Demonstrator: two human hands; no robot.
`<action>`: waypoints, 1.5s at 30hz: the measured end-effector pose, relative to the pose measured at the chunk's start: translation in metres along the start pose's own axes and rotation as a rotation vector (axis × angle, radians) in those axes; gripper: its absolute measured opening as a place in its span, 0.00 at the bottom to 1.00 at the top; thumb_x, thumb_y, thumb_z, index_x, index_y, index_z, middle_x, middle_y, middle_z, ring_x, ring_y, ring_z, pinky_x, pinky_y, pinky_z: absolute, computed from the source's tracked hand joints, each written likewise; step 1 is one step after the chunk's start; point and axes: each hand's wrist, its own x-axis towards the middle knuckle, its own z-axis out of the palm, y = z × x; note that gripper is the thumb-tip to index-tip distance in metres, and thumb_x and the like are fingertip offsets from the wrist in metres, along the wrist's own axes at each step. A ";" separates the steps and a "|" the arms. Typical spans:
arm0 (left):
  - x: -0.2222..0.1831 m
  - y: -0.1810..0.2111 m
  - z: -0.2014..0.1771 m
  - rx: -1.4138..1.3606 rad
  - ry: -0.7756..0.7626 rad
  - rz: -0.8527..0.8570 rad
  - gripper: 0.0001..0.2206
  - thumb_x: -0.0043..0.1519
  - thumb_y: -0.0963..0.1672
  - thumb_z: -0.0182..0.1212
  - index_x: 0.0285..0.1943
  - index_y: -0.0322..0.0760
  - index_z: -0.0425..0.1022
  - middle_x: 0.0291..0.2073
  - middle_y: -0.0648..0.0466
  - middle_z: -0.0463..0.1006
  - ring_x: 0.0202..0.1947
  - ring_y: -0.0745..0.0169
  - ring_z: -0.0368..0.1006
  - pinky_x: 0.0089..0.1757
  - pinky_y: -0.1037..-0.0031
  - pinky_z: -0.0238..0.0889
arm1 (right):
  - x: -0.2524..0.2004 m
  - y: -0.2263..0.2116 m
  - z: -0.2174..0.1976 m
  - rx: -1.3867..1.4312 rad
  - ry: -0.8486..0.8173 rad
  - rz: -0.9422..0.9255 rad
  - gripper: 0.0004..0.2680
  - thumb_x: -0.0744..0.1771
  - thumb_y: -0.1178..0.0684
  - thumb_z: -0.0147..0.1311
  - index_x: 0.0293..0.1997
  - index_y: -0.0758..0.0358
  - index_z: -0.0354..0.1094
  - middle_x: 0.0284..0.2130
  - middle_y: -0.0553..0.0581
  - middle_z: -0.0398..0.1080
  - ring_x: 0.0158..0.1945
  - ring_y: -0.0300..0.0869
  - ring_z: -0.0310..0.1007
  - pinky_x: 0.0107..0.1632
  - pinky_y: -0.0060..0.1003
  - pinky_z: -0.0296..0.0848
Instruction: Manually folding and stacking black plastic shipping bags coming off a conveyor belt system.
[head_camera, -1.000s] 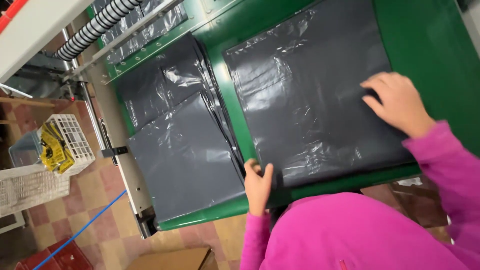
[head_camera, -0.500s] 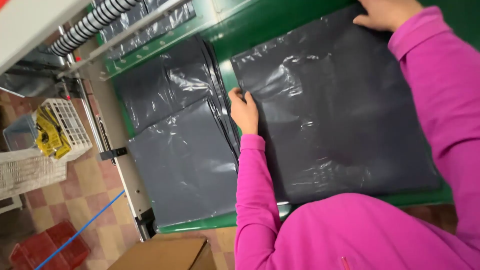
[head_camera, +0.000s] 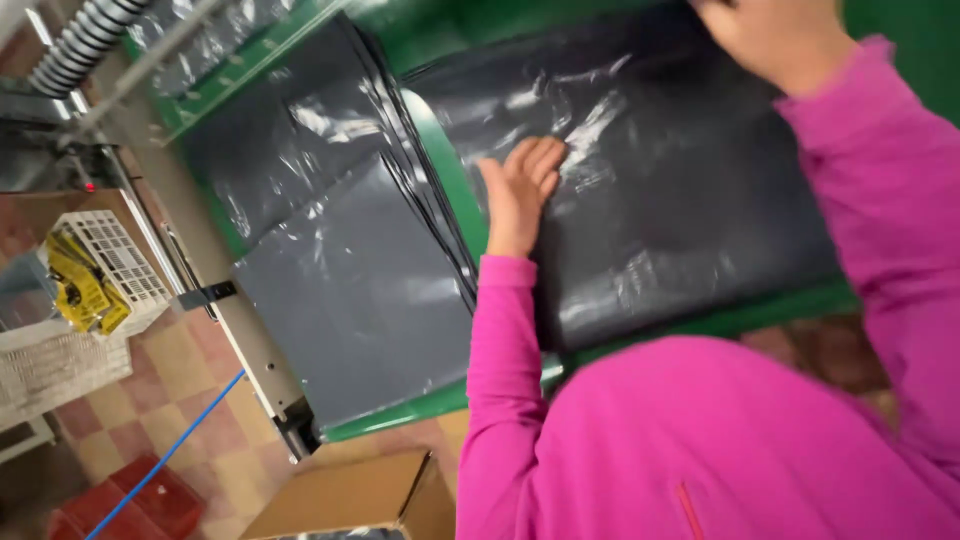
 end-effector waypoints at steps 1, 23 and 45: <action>-0.012 0.011 -0.012 -0.392 0.009 -0.089 0.34 0.65 0.61 0.48 0.66 0.33 0.68 0.62 0.44 0.74 0.56 0.51 0.71 0.54 0.66 0.64 | -0.046 -0.016 -0.032 0.177 0.106 -0.048 0.04 0.72 0.55 0.53 0.44 0.61 0.73 0.38 0.55 0.74 0.41 0.46 0.73 0.45 0.38 0.68; -0.150 -0.032 0.118 1.406 0.006 0.446 0.36 0.60 0.51 0.62 0.76 0.31 0.59 0.77 0.41 0.56 0.81 0.38 0.43 0.71 0.40 0.41 | -0.187 -0.204 -0.018 0.560 0.032 -0.058 0.29 0.66 0.42 0.56 0.71 0.75 0.56 0.71 0.71 0.56 0.76 0.62 0.50 0.75 0.63 0.47; -0.204 0.032 0.034 1.588 -0.247 0.537 0.44 0.43 0.58 0.66 0.68 0.32 0.67 0.69 0.41 0.64 0.72 0.38 0.57 0.59 0.47 0.59 | -0.170 -0.228 -0.102 -0.009 -0.574 0.045 0.23 0.61 0.38 0.60 0.54 0.64 0.67 0.59 0.64 0.62 0.72 0.59 0.54 0.73 0.56 0.54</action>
